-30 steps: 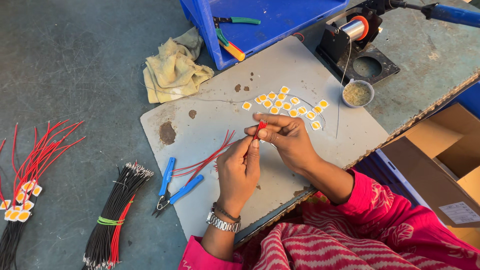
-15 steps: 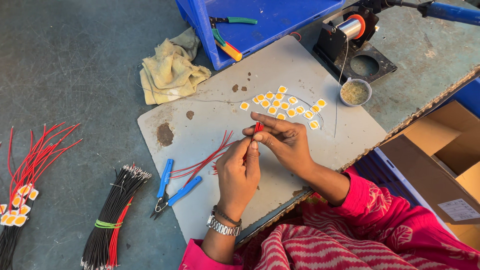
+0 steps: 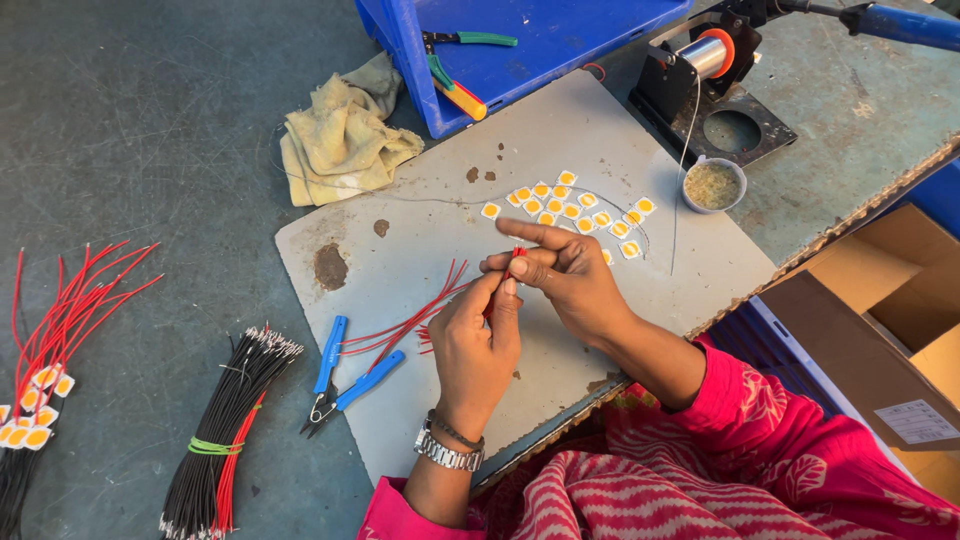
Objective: The person strips red wires, applies flux, and solders them to LED modules on a workbench. They handle bundles of wires, use wire cutters and a soldering iron, and place finished units on the table.
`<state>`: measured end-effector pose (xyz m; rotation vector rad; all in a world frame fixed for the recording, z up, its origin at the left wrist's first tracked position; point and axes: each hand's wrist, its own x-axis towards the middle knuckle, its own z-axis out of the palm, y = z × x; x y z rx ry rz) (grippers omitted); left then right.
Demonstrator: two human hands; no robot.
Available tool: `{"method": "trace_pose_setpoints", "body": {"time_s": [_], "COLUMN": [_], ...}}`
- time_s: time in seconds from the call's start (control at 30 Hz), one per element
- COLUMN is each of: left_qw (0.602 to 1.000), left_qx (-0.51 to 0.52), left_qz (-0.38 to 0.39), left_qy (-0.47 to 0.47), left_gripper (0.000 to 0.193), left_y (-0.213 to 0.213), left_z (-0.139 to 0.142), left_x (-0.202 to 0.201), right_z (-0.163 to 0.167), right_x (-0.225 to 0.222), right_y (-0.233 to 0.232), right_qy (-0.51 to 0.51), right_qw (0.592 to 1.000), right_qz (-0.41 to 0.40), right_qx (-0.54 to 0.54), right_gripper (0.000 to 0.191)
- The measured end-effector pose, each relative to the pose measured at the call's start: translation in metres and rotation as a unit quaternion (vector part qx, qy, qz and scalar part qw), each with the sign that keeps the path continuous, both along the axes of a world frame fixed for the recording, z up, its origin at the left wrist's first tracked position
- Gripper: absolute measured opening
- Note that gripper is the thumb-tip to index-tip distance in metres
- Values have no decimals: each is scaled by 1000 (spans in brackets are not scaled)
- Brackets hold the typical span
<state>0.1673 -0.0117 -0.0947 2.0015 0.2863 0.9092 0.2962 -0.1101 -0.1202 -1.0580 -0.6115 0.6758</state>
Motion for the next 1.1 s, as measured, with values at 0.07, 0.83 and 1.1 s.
{"method": "trace_pose_setpoints", "body": {"time_s": [0.07,0.83,1.1], "left_qw": [1000,999,998], "left_qx": [7,-41,-59], "left_qz": [5,-7,-17], "left_qy": [-3,17,-10], "left_gripper": [18,20,21], "left_y": [2,4,2], "left_z": [-1,3,2], "left_x": [0,1,0], "right_z": [-4,-10,1], "right_x": [2,1,-3], "right_y": [0,-1,-1], "right_qy": [10,-29,-23], "right_qw": [999,999,998], "right_qz": [31,31,49], "right_qx": [0,-8,-10], "right_gripper": [34,32,31]}}
